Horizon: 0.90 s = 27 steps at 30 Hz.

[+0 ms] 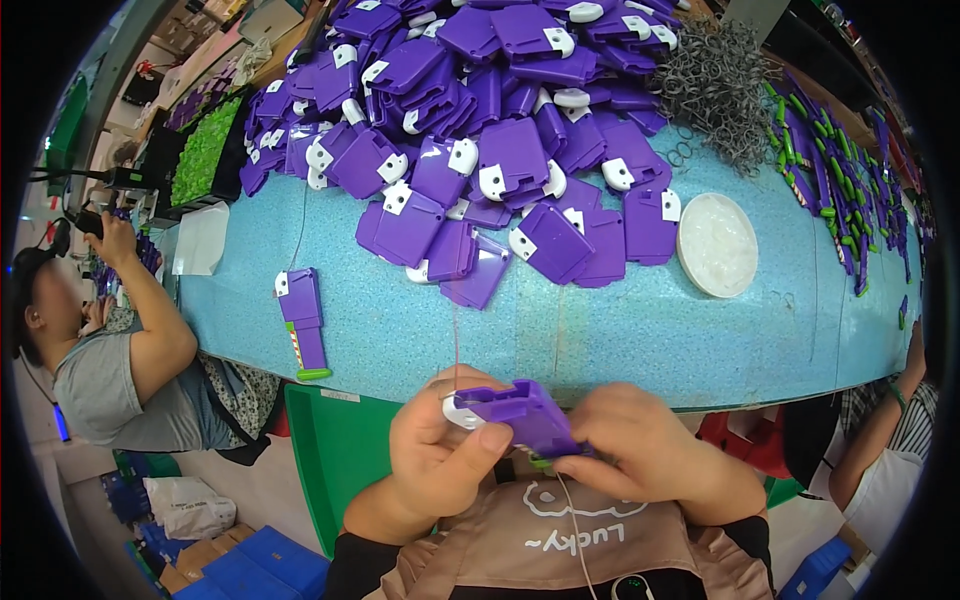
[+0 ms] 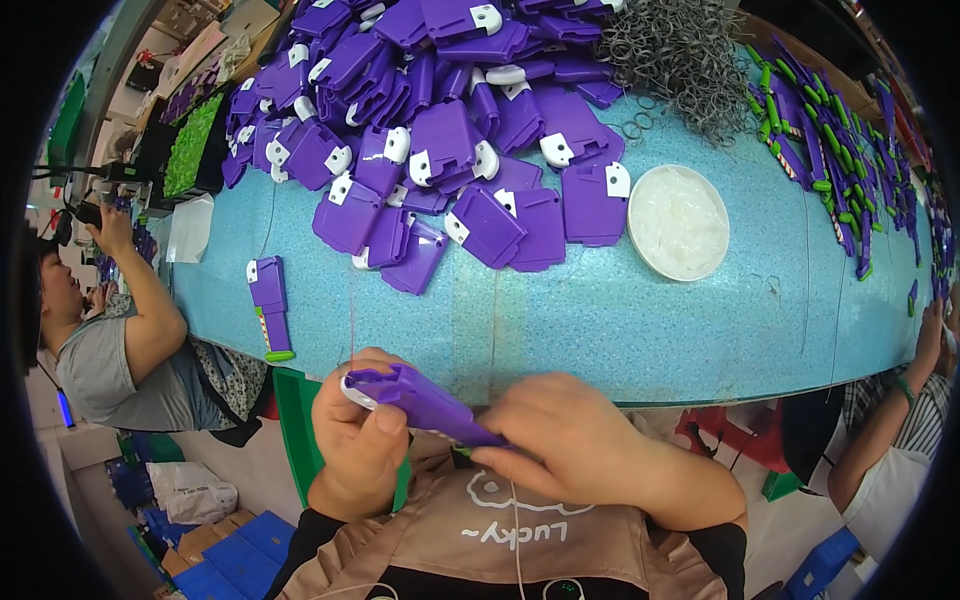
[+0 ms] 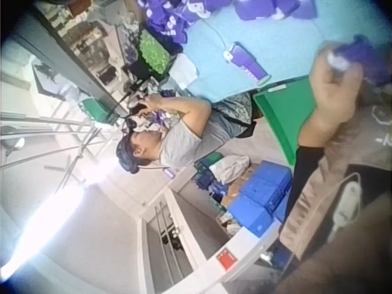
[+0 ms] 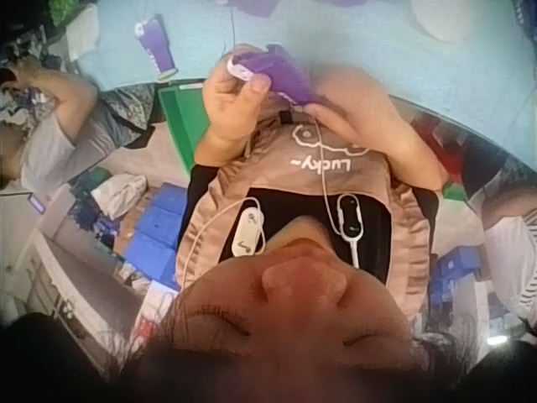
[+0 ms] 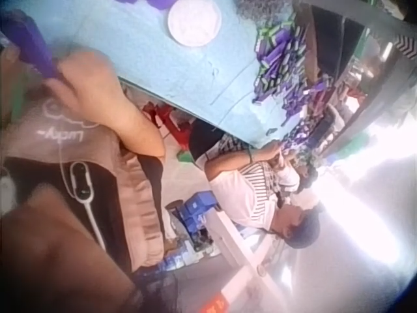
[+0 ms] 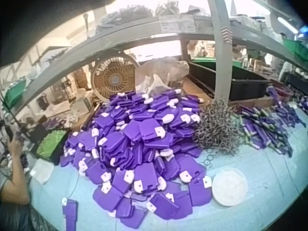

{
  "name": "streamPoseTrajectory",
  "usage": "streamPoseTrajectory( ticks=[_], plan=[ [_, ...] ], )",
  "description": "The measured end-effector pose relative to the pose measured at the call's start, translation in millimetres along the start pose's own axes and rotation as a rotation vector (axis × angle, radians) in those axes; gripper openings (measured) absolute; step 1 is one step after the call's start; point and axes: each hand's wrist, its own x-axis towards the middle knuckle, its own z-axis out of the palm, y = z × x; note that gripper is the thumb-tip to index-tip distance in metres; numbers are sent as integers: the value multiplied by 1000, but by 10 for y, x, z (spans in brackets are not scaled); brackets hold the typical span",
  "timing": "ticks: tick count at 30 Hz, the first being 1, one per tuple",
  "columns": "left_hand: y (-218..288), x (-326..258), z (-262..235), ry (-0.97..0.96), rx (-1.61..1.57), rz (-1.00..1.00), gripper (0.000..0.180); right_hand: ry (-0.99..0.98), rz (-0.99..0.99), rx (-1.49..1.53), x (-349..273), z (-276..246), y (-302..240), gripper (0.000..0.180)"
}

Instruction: The person assembles purple plastic housings by hand, inserting internal components into the casings and threading pink cords through them on an assembly table.

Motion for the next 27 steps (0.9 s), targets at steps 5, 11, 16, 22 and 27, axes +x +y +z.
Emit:
streamPoseTrajectory(
  ticks=[5,11,16,22,27],
  plan=[
    [-89,-41,-106,-257,272,35,24,80,102,4,-59,7,-77,44],
    [-93,-1,9,-146,-354,-344,35,102,9,236,33,-39,-57,73],
    [-132,-47,-1,-344,-578,-458,34,-35,-292,404,228,80,164,102],
    [-25,99,-83,-255,-789,-436,34,-21,-140,564,171,173,-20,129],
    [73,205,-422,155,142,-65,15,-25,31,-481,304,-179,-26,98]
  ],
)
